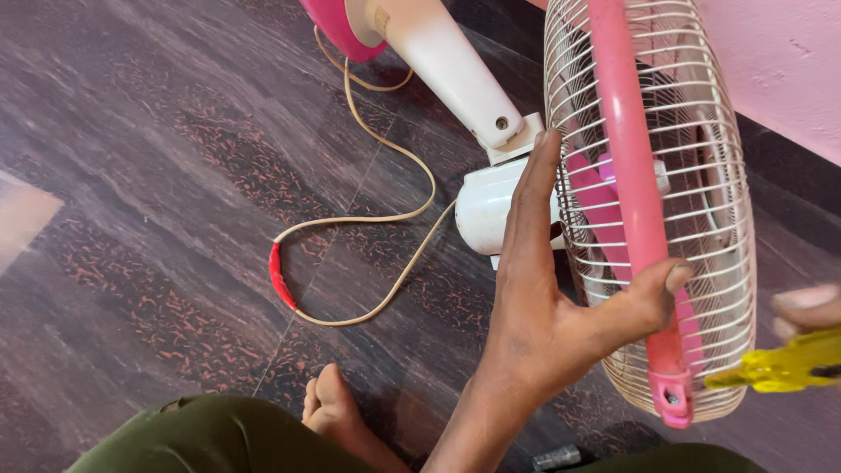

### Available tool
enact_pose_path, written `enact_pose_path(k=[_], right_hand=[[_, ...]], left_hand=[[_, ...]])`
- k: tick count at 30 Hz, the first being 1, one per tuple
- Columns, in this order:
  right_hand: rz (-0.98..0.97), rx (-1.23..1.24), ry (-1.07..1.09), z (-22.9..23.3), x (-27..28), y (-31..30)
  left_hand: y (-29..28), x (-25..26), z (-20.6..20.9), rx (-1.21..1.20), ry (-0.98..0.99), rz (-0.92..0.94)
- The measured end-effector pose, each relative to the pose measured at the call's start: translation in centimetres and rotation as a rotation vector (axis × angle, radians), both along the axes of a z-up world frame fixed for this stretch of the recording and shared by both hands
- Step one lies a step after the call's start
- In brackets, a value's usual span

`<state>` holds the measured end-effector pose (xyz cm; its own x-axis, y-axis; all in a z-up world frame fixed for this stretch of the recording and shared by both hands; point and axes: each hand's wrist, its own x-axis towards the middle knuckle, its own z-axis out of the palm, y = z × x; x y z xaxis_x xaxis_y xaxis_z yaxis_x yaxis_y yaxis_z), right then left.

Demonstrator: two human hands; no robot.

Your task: The person uses a yellow screwdriver to loosen and remove screws from the front grill of a pink and white electric fan. They work on multiple fasteners around the grill's perimeter while sitting on the floor.

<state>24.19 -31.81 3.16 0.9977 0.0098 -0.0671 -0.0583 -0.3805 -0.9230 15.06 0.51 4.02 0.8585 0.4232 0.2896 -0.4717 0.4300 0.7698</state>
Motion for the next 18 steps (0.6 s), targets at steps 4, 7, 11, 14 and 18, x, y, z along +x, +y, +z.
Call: enact_pose_path(k=[4,7,11,14,18], right_hand=[[0.053,-0.091,0.129,0.7,0.3,0.7],[0.113,-0.184,0.223,1.5,0.6,1.5],[0.203,-0.316,0.369,2.2,0.1,2.8],[0.279,-0.395,0.445,2.6,0.0,3.9],[0.378,-0.457,0.504,3.1,-0.4,4.8]], left_hand=[[-0.3,0.1,-0.7,0.096,-0.007,0.077],[-0.5,0.3,-1.2,0.184,-0.010,0.137],[-1.0,0.2,-1.8,0.078,0.018,0.045],[-1.4,0.2,-2.2,0.275,0.011,0.180],[-2.1,0.5,-2.9,0.325,0.004,0.231]])
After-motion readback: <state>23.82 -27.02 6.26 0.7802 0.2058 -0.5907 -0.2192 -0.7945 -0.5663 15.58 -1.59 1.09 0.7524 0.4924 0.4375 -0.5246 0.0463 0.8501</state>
